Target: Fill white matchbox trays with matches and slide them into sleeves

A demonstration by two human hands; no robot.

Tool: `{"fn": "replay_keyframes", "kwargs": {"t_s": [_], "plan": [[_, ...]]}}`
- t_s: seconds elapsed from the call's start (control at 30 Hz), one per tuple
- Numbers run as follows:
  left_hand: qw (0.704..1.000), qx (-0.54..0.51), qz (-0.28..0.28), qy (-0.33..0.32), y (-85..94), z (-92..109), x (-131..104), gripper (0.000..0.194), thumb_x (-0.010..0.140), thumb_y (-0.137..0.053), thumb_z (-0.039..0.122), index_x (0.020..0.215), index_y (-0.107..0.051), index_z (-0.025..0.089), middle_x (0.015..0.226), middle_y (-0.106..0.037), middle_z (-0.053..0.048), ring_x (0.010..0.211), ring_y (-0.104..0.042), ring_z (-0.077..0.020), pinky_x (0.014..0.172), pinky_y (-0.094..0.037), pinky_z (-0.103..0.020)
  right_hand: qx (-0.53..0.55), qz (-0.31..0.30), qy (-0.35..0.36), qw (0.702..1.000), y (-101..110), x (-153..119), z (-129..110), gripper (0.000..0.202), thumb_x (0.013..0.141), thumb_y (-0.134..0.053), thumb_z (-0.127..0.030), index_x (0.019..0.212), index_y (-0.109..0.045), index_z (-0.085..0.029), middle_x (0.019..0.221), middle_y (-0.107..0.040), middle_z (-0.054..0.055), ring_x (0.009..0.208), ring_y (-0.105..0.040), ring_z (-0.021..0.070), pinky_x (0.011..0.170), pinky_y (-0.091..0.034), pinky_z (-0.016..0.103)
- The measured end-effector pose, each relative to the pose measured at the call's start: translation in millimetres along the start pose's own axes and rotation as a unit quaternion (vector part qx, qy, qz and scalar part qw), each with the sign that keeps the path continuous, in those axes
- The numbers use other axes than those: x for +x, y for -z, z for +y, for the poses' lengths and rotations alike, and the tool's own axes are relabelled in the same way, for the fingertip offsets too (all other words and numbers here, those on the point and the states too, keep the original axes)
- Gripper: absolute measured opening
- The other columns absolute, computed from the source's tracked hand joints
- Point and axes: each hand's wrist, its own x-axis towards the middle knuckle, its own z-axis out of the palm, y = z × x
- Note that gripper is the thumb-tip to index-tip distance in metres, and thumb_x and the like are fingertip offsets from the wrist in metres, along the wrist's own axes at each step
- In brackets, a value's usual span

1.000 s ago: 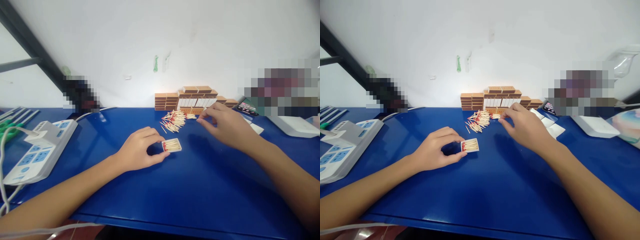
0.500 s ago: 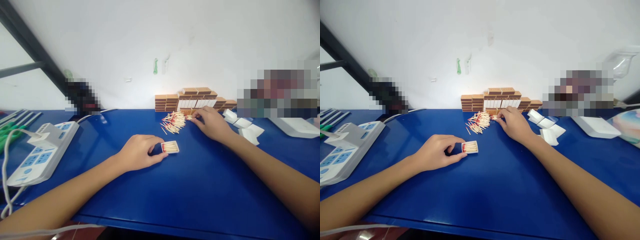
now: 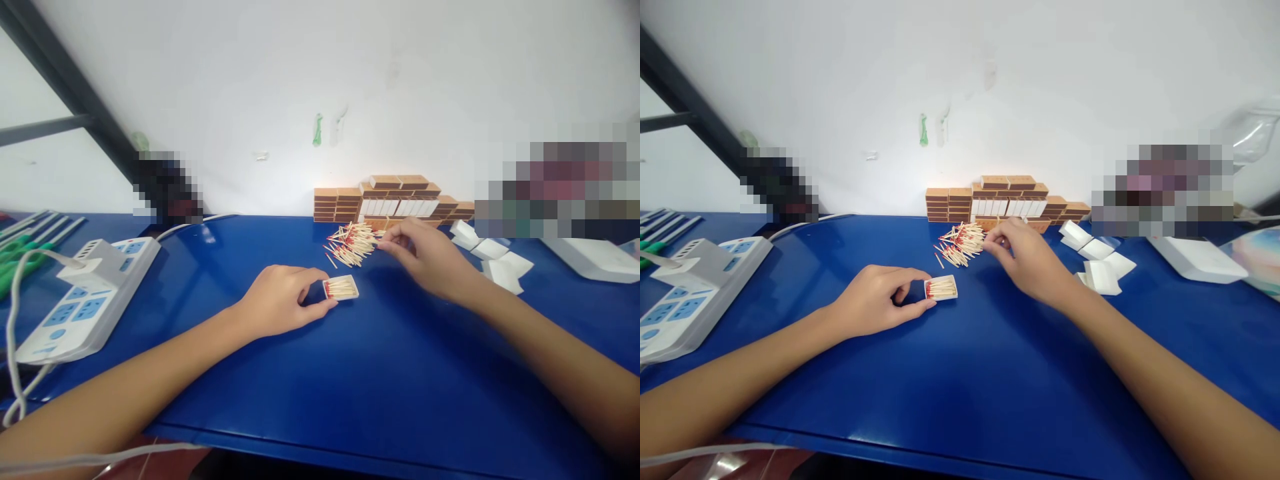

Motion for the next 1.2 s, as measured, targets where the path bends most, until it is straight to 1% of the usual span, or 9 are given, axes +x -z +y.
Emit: {"fn": "replay_keyframes", "kwargs": {"t_s": [0.17,0.27,0.43,0.53,0.73,0.93,1.03,1.13,1.2], "plan": [[0.999,0.004,-0.031,0.008,0.4,1,1,0.031,0.092,-0.072,0.043,0.114,-0.074,0.022,0.06,-0.058,0.006,0.053,-0.054,-0.0105,0.055,-0.035,-0.025,0.07,-0.086,0.075,0.991,-7,-18,-52,0.014,0.103,-0.058,-0.032,0.093,-0.063,-0.023,0.095,-0.065,0.006,0.087,-0.059,0.0219,0.075,-0.047,0.034],[0.999,-0.004,-0.043,0.008,1.2,2,2,0.031,0.092,-0.071,0.042,0.115,-0.074,0.022,0.062,-0.06,0.006,0.054,-0.055,-0.0105,0.056,-0.036,-0.024,0.08,-0.107,0.098,0.986,-15,-23,-60,0.01,0.102,-0.061,-0.027,0.093,-0.064,-0.022,0.096,-0.063,0.006,0.092,-0.058,0.022,0.08,-0.047,0.035],[0.999,-0.016,-0.049,-0.002,1.9,2,1,0.03,0.093,-0.071,0.042,0.115,-0.074,0.022,0.064,-0.06,0.007,0.056,-0.056,-0.0099,0.057,-0.037,-0.023,0.097,-0.127,0.076,0.984,-22,-26,-61,0.007,0.101,-0.063,-0.023,0.094,-0.066,-0.022,0.093,-0.061,0.004,0.088,-0.057,0.0199,0.077,-0.046,0.033],[0.999,-0.017,-0.048,-0.002,0.9,2,1,0.03,0.093,-0.071,0.042,0.115,-0.074,0.022,0.063,-0.06,0.007,0.056,-0.056,-0.0098,0.058,-0.038,-0.023,0.093,-0.119,0.071,0.986,-18,-24,-57,0.009,0.101,-0.063,-0.024,0.093,-0.066,-0.022,0.091,-0.061,0.004,0.086,-0.057,0.0197,0.075,-0.046,0.033],[0.999,-0.018,-0.041,-0.006,0.2,2,1,0.032,0.092,-0.072,0.041,0.117,-0.073,0.022,0.062,-0.059,0.007,0.054,-0.054,-0.0093,0.056,-0.037,-0.023,0.051,-0.038,0.08,0.995,-4,-16,-40,0.01,0.099,-0.064,-0.027,0.09,-0.065,-0.022,0.091,-0.061,0.005,0.086,-0.058,0.0207,0.076,-0.046,0.034],[0.999,-0.021,-0.043,-0.016,-0.1,2,0,0.031,0.092,-0.072,0.041,0.117,-0.073,0.021,0.062,-0.059,0.007,0.055,-0.055,-0.0097,0.057,-0.037,-0.023,0.067,-0.098,0.099,0.988,-8,-19,-52,0.009,0.099,-0.063,-0.027,0.091,-0.067,-0.023,0.091,-0.064,0.005,0.084,-0.06,0.0201,0.072,-0.046,0.032],[0.999,-0.023,-0.043,-0.018,-0.1,2,0,0.031,0.092,-0.072,0.04,0.117,-0.073,0.021,0.063,-0.059,0.007,0.054,-0.055,-0.0096,0.057,-0.037,-0.023,0.014,-0.065,0.103,0.992,-6,-16,-34,0.011,0.1,-0.06,-0.028,0.091,-0.065,-0.022,0.092,-0.064,0.006,0.088,-0.06,0.0224,0.076,-0.046,0.035],[0.998,-0.028,-0.051,-0.025,0.7,3,0,0.031,0.092,-0.072,0.039,0.117,-0.073,0.021,0.063,-0.059,0.007,0.054,-0.055,-0.0095,0.056,-0.037,-0.023,-0.051,-0.019,0.052,0.997,2,-8,-3,0.016,0.098,-0.062,-0.033,0.086,-0.064,-0.022,0.086,-0.064,0.007,0.082,-0.06,0.024,0.074,-0.045,0.037],[0.998,-0.029,-0.053,-0.028,1.4,4,0,0.032,0.092,-0.072,0.04,0.118,-0.073,0.02,0.064,-0.059,0.006,0.055,-0.055,-0.0096,0.056,-0.038,-0.023,-0.053,-0.007,0.011,0.999,7,-3,6,0.018,0.096,-0.063,-0.037,0.086,-0.065,-0.022,0.083,-0.065,0.006,0.078,-0.059,0.0237,0.071,-0.044,0.037]]}}
